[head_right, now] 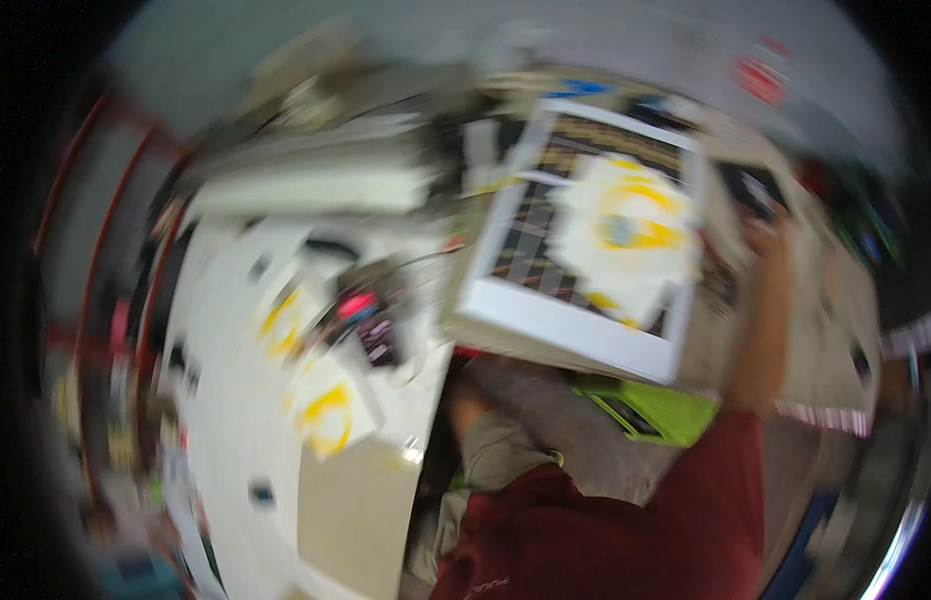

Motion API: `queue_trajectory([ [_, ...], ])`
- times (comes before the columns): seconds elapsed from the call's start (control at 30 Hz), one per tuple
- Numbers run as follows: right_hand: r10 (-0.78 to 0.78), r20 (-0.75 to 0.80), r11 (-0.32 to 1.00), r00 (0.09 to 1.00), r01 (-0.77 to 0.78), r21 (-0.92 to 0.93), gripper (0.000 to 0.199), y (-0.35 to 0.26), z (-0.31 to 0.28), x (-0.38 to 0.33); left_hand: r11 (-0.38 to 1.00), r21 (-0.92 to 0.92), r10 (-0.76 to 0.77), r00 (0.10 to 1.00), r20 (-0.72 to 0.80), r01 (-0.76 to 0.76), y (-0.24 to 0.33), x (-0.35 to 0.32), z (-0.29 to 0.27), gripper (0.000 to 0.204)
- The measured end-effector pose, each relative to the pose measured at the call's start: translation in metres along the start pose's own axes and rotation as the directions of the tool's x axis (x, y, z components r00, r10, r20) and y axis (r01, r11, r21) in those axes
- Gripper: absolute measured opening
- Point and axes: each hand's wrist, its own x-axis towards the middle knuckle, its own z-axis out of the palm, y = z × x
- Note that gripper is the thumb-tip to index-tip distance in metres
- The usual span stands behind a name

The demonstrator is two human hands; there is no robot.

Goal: The person repeatedly picks up stacks of white paper sheets with yellow markings, aligns them, and places them on a table. The person also briefly handles a black notebook and a phone.

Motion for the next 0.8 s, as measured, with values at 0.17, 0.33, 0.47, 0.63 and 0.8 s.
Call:
queue_trajectory([
  [0.17,-0.15,0.015,0.83,0.989,0.135,-0.541,0.065,0.077,-0.009,0.017,0.645,-0.5,-0.724,0.671,-0.159,0.578,-0.116,0.006,-0.046,0.087],
  [0.33,-0.171,0.151,0.507,0.974,0.219,-0.834,0.062,0.224,0.034,0.024,0.075,-0.888,-0.903,0.408,0.132,0.453,-0.181,-0.024,-0.063,0.091],
  [0.47,-0.118,0.243,0.423,0.963,0.27,-0.865,0.06,0.279,0.05,-0.004,0.016,-0.95,-0.894,0.43,0.127,0.313,-0.153,-0.031,-0.046,0.096],
  [0.63,-0.04,0.253,0.391,0.967,0.248,-0.886,0.058,0.324,0.049,-0.016,0.008,-0.934,-0.906,0.399,0.145,0.357,-0.173,-0.023,-0.044,0.098],
  [0.8,-0.025,0.271,0.389,0.962,0.259,-0.884,0.056,0.338,0.048,-0.029,-0.012,-0.934,-0.915,0.373,0.155,0.358,-0.158,-0.017,-0.05,0.097],
])
